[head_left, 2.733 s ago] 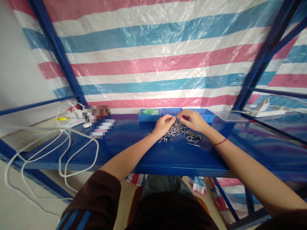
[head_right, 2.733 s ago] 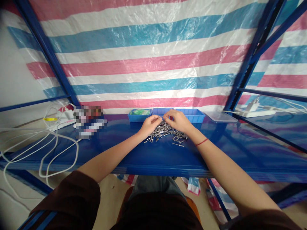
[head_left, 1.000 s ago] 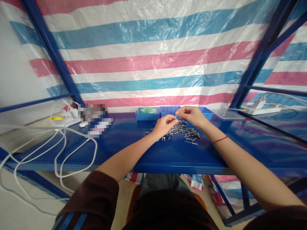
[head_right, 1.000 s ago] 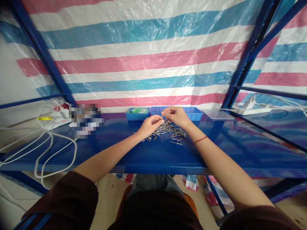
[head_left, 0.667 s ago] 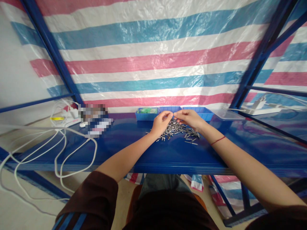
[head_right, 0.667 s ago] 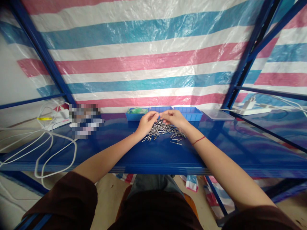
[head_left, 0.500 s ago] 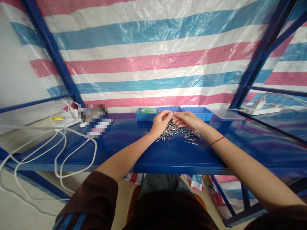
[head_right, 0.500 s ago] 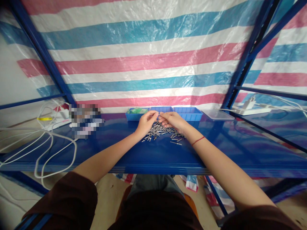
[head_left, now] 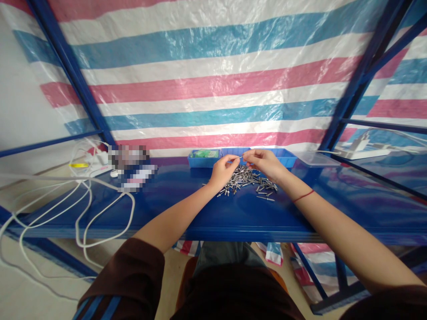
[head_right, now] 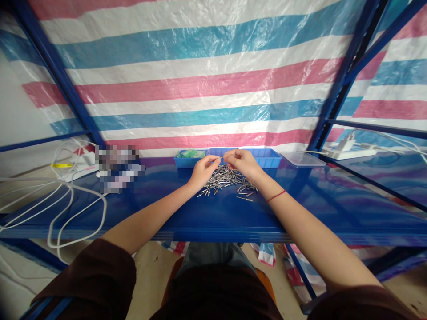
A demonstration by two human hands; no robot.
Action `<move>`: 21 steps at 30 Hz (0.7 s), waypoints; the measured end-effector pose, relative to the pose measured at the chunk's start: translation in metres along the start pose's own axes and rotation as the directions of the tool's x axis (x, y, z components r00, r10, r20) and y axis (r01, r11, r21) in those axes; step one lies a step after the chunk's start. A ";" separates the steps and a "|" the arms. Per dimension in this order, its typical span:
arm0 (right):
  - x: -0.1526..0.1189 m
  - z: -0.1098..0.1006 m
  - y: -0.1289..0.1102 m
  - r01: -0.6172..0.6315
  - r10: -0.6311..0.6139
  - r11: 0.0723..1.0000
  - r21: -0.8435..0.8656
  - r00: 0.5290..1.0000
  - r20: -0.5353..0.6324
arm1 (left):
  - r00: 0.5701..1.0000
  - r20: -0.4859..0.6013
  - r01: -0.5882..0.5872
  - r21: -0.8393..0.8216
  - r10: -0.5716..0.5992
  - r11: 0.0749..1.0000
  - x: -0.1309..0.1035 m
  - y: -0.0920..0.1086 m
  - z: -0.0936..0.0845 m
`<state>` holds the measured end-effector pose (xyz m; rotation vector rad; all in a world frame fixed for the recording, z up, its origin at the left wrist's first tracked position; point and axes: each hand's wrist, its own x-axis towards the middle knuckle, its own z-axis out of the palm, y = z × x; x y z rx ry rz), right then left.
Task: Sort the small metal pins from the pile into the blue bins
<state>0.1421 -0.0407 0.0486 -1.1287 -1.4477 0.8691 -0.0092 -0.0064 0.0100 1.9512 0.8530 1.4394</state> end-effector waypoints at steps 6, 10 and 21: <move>-0.003 -0.008 -0.001 0.386 -0.341 0.835 -0.393 0.922 0.181 | 0.980 0.194 -0.072 0.187 0.035 0.980 0.002 -0.008 0.001; 0.009 -0.017 -0.005 0.463 -0.428 0.721 -0.516 0.883 0.194 | 0.984 0.164 -0.102 0.241 0.063 0.965 0.006 -0.013 -0.001; 0.070 -0.021 0.020 0.287 -0.356 0.401 -0.870 0.924 0.141 | 0.985 0.168 -0.033 0.397 -0.038 0.917 0.005 -0.012 -0.005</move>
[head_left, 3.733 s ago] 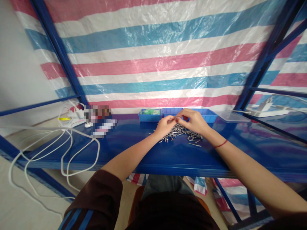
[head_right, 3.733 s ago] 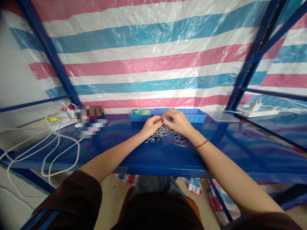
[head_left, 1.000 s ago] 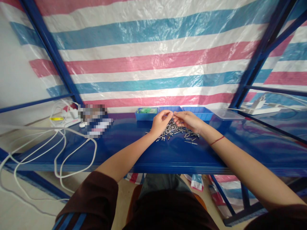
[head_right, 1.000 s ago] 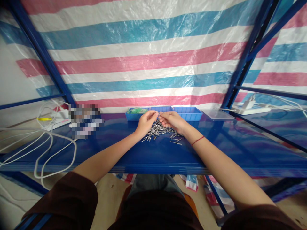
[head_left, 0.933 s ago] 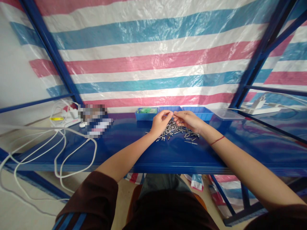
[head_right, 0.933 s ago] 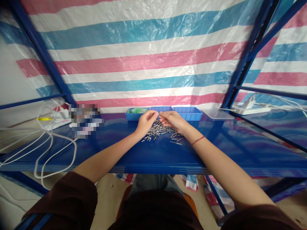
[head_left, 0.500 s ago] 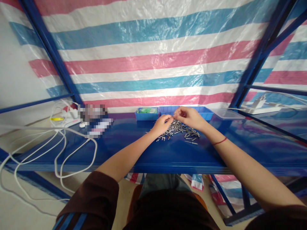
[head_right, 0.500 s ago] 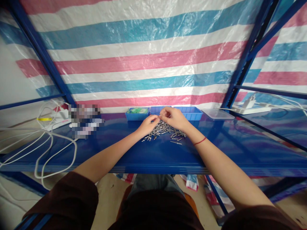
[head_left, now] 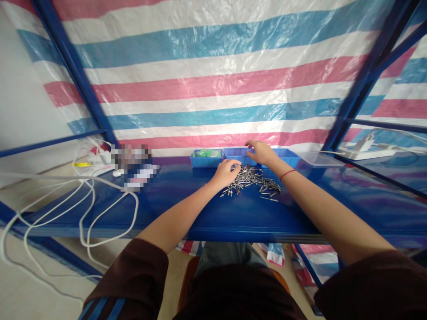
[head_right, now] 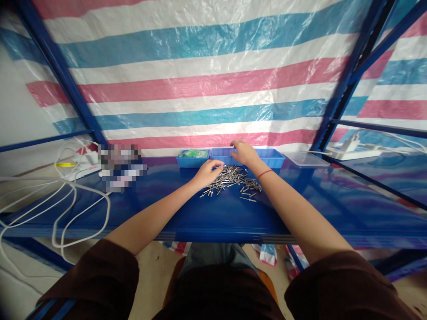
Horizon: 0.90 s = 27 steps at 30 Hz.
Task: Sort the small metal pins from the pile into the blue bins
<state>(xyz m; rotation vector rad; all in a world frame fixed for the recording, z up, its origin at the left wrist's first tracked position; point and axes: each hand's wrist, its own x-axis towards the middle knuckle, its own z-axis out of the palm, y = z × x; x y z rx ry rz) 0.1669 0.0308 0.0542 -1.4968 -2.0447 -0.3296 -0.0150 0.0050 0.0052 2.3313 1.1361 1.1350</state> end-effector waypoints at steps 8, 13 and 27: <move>-0.044 -0.025 0.010 0.004 0.006 1.000 -0.020 0.889 0.457 | 0.999 0.026 -0.044 -0.003 0.044 0.999 0.000 -0.002 0.001; -0.049 -0.022 0.021 -0.024 0.033 0.999 -0.024 0.869 0.493 | 0.997 0.042 -0.061 -0.015 0.062 0.998 -0.001 -0.001 0.001; -0.053 -0.018 0.009 0.062 0.011 0.992 -0.111 0.827 0.562 | 0.990 0.096 -0.100 -0.007 0.101 0.995 -0.003 0.002 0.001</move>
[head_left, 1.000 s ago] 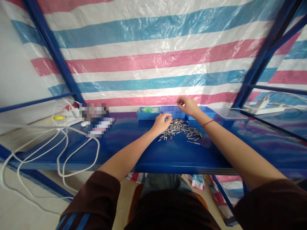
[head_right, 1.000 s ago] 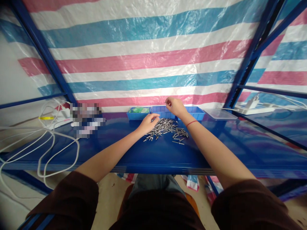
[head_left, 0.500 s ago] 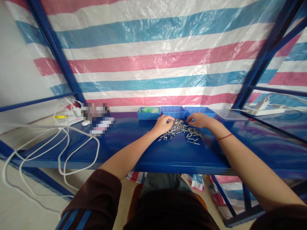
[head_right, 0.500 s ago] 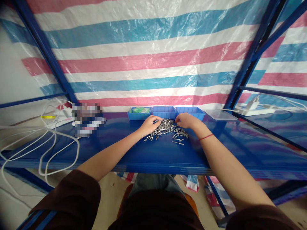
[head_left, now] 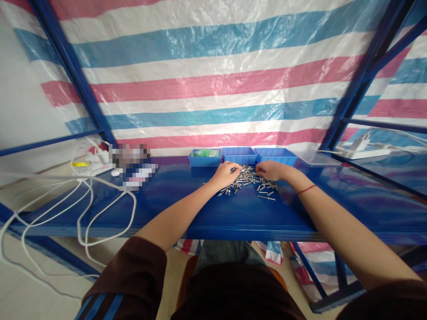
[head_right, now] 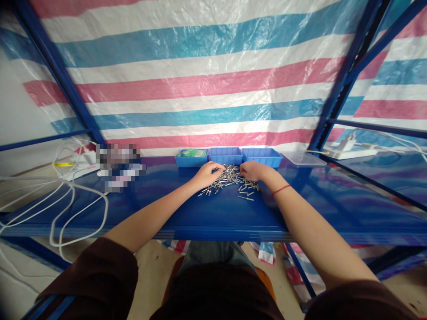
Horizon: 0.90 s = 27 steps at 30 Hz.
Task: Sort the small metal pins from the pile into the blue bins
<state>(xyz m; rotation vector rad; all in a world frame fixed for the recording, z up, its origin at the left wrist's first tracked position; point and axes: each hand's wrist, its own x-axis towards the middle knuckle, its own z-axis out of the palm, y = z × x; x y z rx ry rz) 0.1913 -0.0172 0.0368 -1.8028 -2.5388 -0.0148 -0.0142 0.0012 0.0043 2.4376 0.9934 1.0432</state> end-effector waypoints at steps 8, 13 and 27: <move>-0.006 -0.011 0.002 0.120 -0.071 0.955 0.270 0.980 -0.184 | 0.999 0.001 -0.053 -0.002 0.053 0.999 -0.003 0.004 0.002; -0.008 -0.014 -0.017 0.303 -0.180 0.747 0.592 0.949 -0.259 | 0.994 0.019 -0.106 -0.028 0.106 0.994 -0.005 0.008 0.003; -0.005 -0.011 -0.040 0.328 0.006 0.657 0.679 0.898 -0.439 | 0.998 -0.057 -0.012 -0.257 -0.002 0.966 -0.004 0.008 0.007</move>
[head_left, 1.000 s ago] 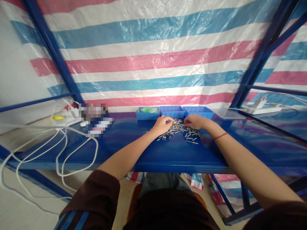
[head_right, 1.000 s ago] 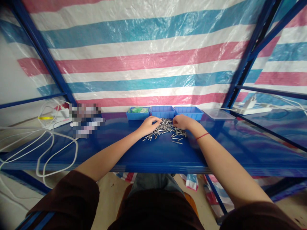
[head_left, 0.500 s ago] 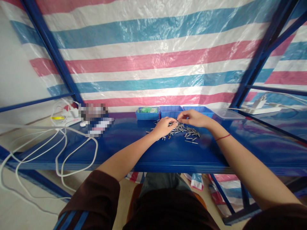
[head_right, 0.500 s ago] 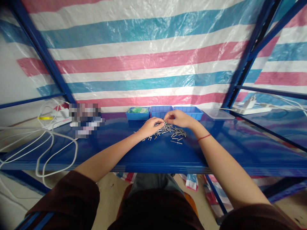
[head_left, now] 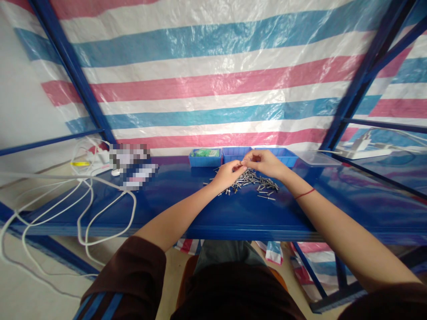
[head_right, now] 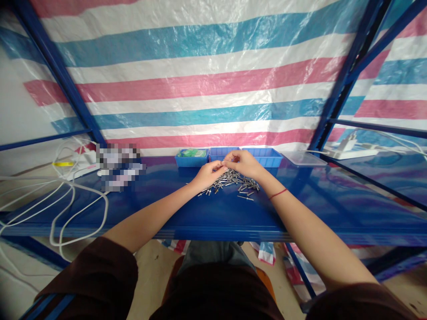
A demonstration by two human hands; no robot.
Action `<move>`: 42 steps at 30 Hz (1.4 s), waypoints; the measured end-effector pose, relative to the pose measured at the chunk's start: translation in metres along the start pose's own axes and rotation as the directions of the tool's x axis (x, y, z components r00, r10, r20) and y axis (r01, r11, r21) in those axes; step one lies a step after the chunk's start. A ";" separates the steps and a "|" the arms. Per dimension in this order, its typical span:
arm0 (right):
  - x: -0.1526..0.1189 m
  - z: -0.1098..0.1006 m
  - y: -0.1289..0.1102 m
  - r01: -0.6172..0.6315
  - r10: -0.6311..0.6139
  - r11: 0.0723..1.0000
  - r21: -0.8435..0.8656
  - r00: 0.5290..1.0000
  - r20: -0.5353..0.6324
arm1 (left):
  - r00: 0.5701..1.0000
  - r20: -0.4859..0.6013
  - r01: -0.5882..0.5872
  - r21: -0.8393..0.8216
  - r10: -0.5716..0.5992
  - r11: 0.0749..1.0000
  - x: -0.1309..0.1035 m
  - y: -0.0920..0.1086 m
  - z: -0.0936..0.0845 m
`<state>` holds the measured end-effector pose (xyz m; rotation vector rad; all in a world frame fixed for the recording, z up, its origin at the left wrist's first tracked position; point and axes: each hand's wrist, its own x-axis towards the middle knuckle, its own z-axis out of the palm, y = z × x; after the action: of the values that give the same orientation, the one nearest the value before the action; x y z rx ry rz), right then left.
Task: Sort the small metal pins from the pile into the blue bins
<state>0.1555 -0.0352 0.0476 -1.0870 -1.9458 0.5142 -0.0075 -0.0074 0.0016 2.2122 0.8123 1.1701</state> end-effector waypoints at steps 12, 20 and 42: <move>-0.006 -0.002 -0.014 0.125 -0.127 0.966 -0.224 0.992 0.004 | 0.997 -0.068 0.032 -0.083 -0.038 0.996 0.003 0.000 0.000; -0.004 -0.011 -0.002 0.135 -0.140 0.955 -0.266 0.990 0.003 | 0.989 -0.137 0.034 -0.105 -0.049 0.994 0.003 0.004 -0.003; -0.001 -0.021 0.006 0.023 -0.066 0.918 -0.396 0.993 -0.096 | 0.994 0.053 -0.100 0.219 0.091 0.971 -0.003 0.006 -0.007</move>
<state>0.1765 -0.0339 0.0550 -1.2857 -2.0215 0.0292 -0.0133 -0.0129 0.0079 2.4741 0.8636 1.1197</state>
